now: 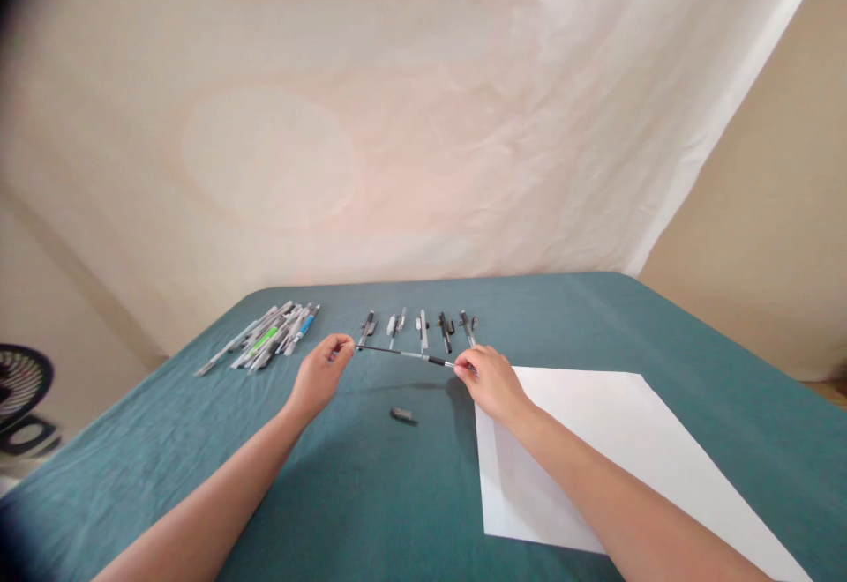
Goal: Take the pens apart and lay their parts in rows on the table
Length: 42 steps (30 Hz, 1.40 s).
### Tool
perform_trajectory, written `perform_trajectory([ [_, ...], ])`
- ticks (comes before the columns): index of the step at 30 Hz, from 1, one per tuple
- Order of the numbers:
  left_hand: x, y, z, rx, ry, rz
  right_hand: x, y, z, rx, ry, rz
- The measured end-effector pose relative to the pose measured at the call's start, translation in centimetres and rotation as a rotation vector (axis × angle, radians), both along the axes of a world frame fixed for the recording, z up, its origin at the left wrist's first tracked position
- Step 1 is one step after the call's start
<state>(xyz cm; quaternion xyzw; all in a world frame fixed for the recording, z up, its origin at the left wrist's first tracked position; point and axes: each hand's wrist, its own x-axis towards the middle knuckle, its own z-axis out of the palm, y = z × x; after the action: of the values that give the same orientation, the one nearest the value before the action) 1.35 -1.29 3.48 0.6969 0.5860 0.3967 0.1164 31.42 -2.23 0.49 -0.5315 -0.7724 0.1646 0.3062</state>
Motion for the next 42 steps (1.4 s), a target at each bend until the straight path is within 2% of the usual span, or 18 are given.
perform_trajectory([
  [2, -1.1, 0.7, 0.2, -0.01, -0.011, 0.065, 0.2, 0.1, 0.0, 0.03, 0.014, -0.075],
  [4, -1.1, 0.7, 0.4, -0.027, -0.023, 0.082, -0.1, -0.2, 0.4, 0.045, 0.082, -0.117],
  [8, 1.8, -1.3, 0.3, -0.055, -0.028, -0.082, -1.7, -1.8, 1.6, 0.032, 0.215, -0.047],
  [12, 5.0, -3.5, -0.3, -0.086, -0.025, -0.193, -3.4, -2.8, 1.8, -0.158, 0.314, 0.093],
  [16, 6.0, -3.9, -1.1, -0.083, -0.025, -0.193, -3.5, -2.4, 0.9, -0.395, 0.406, 0.206],
  [21, 5.8, -3.8, -1.4, -0.081, -0.058, -0.221, -2.9, -1.8, 0.3, -0.44, 0.397, 0.233],
  [25, 5.2, -3.4, -1.5, -0.112, -0.056, -0.245, -1.5, -0.8, 0.3, -0.34, 0.335, 0.123],
  [27, 4.9, -3.1, -1.7, -0.122, -0.045, -0.243, 0.1, 0.5, 0.4, -0.26, 0.275, -0.009],
  [30, 4.6, -2.7, -2.1, -0.122, -0.031, -0.245, 3.3, 3.1, 0.7, -0.143, 0.097, -0.282],
  [34, 4.5, -2.4, -2.4, -0.11, 0.011, -0.281, 7.0, 6.4, 0.8, -0.096, -0.061, -0.466],
  [37, 4.5, -2.2, -2.7, -0.103, 0.032, -0.315, 7.7, 8.0, 0.2, -0.094, -0.18, -0.565],
  [42, 4.3, -2.2, -3.0, -0.082, 0.035, -0.368, 6.7, 8.9, -1.3, -0.108, -0.318, -0.654],
])
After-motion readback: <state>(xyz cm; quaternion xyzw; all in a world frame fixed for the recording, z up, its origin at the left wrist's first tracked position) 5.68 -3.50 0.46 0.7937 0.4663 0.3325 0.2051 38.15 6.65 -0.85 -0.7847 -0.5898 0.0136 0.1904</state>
